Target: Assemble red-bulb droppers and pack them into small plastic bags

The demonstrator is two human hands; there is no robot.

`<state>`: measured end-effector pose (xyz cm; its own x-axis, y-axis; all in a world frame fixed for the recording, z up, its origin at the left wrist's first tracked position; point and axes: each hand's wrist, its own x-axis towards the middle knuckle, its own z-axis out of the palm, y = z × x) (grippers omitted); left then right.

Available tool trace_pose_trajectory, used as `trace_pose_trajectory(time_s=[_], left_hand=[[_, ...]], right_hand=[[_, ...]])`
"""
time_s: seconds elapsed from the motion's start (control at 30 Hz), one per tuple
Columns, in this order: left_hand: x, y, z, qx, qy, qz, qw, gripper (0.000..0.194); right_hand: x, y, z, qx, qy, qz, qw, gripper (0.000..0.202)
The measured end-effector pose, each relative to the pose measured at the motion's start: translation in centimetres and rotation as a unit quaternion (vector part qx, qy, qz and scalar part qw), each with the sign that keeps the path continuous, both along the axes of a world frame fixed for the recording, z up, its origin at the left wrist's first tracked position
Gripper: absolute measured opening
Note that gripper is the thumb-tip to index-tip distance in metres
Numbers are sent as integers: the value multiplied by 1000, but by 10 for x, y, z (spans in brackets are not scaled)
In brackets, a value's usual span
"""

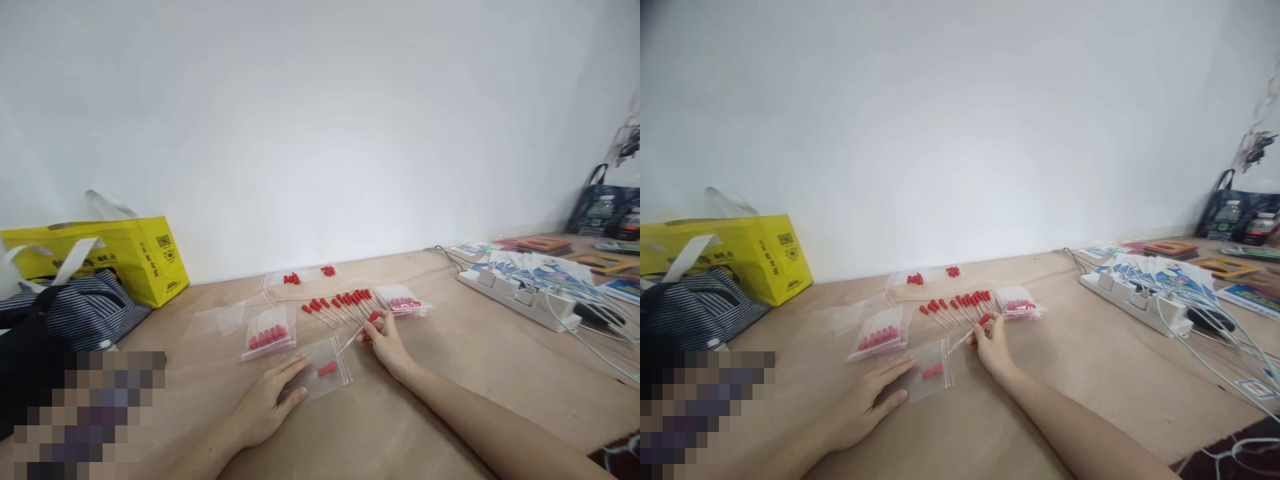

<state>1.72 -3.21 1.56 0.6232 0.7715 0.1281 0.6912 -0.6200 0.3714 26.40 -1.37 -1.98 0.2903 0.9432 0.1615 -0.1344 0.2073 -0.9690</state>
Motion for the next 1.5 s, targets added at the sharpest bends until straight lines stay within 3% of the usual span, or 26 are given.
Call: trace_pose_trajectory(time_s=[0.17, 0.3, 0.4, 0.53, 0.73, 0.8, 0.9, 1.0, 1.3, 1.4, 1.5], left_hand=[[-1, -1, -2, 8, -25, 4, 1000, 44], [0, -1, -2, 14, -36, -2, 999, 42], [2, -3, 0, 12, -40, -7, 999, 42], [2, -3, 0, -1, -27, 3, 1000, 44], [0, -1, -5, 13, -36, -8, 999, 42], [-1, -1, -6, 11, -40, -9, 999, 41], [-3, -1, -8, 10, -42, -11, 999, 41], [-6, 2, -11, 16, -50, -11, 999, 38], [-14, 4, -13, 17, -51, -11, 998, 37], [-13, 0, -7, 1, -32, -8, 999, 36], [-11, -2, -3, -10, -28, -4, 1000, 36]], right_hand=[[-17, -3, -2, -1, 25, 55, 998, 35], [-16, -6, -4, -10, -100, 132, 986, 30], [-15, -6, -3, 4, -233, 132, 963, 20], [-19, -7, 4, 64, -324, 152, 932, 11], [-20, -2, 8, 115, -426, 219, 870, 25], [-16, 4, 9, 100, -426, 209, 875, 23], [-14, 18, 16, 48, -453, 102, 884, 15], [-23, 39, 27, 22, -537, 14, 843, 13], [-79, 84, 37, -46, -618, -8, 785, 14], [-85, 88, 39, -40, -625, 26, 779, 15], [-77, 85, 43, -14, -614, 63, 787, 28]])
